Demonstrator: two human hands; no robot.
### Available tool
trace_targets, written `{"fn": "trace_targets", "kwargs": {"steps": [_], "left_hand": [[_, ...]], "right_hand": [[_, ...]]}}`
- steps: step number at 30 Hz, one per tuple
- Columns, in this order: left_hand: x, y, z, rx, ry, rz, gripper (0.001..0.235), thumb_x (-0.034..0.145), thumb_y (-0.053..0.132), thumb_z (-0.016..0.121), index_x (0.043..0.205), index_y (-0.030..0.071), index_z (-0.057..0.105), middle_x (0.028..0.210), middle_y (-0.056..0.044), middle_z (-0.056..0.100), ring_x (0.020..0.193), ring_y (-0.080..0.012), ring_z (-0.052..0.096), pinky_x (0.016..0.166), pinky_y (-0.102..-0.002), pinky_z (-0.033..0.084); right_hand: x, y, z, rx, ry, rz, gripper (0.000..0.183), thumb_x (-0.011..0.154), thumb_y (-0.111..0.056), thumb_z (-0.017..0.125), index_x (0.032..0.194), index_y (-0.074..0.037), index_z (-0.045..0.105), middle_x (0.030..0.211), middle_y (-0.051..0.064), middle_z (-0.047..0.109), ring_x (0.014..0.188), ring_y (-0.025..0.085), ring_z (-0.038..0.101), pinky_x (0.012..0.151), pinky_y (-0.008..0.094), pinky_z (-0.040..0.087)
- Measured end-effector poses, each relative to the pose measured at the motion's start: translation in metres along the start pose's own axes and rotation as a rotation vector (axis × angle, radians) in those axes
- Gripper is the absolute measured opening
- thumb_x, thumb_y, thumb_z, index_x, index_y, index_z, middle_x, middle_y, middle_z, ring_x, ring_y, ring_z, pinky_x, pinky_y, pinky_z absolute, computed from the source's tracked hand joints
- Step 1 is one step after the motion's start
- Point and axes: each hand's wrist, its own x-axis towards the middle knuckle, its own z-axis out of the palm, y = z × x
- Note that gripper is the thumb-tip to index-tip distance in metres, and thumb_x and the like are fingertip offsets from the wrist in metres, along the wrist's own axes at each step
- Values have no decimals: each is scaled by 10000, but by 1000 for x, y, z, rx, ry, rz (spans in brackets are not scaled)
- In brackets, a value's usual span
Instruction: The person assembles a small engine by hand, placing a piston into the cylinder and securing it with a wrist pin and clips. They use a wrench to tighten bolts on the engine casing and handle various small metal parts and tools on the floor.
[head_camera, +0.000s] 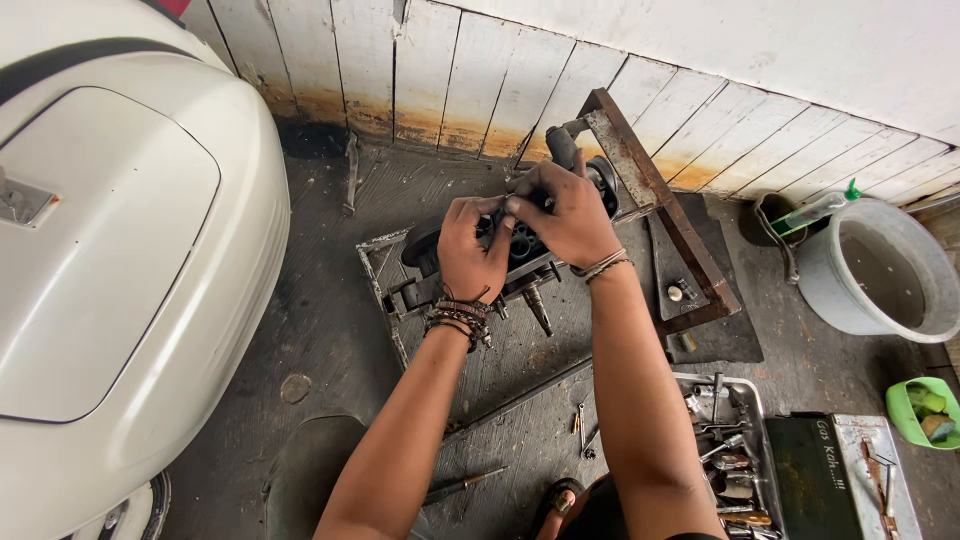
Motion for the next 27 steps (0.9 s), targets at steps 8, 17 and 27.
{"fn": "trace_targets", "kwargs": {"steps": [8,17,27], "left_hand": [[-1,-6,1,32,-3,8,74,936,129,666,1001,118,634,957,-61,573,942,-369,651,729,-493,541],[0,-4,0,10,2,-15,88,926,108,663,1011,112,641,952,-67,578,927,-368,652,716,-475,541],[0,5,-3,-12,1,26,59,973,111,603,1027,91,618,922,-77,542,888,-385,631,683,-490,528]], "right_hand": [[0,16,4,3,-1,8,166,922,-200,756,956,-57,679,941,174,729,1020,452,667,1141,723,97],[1,26,6,20,-33,-12,101,946,-140,702,983,-48,682,997,199,723,1083,490,628,1115,762,58],[-1,41,11,20,-42,14,76,943,-114,697,989,-59,673,975,182,721,1069,459,640,1124,760,81]]}}
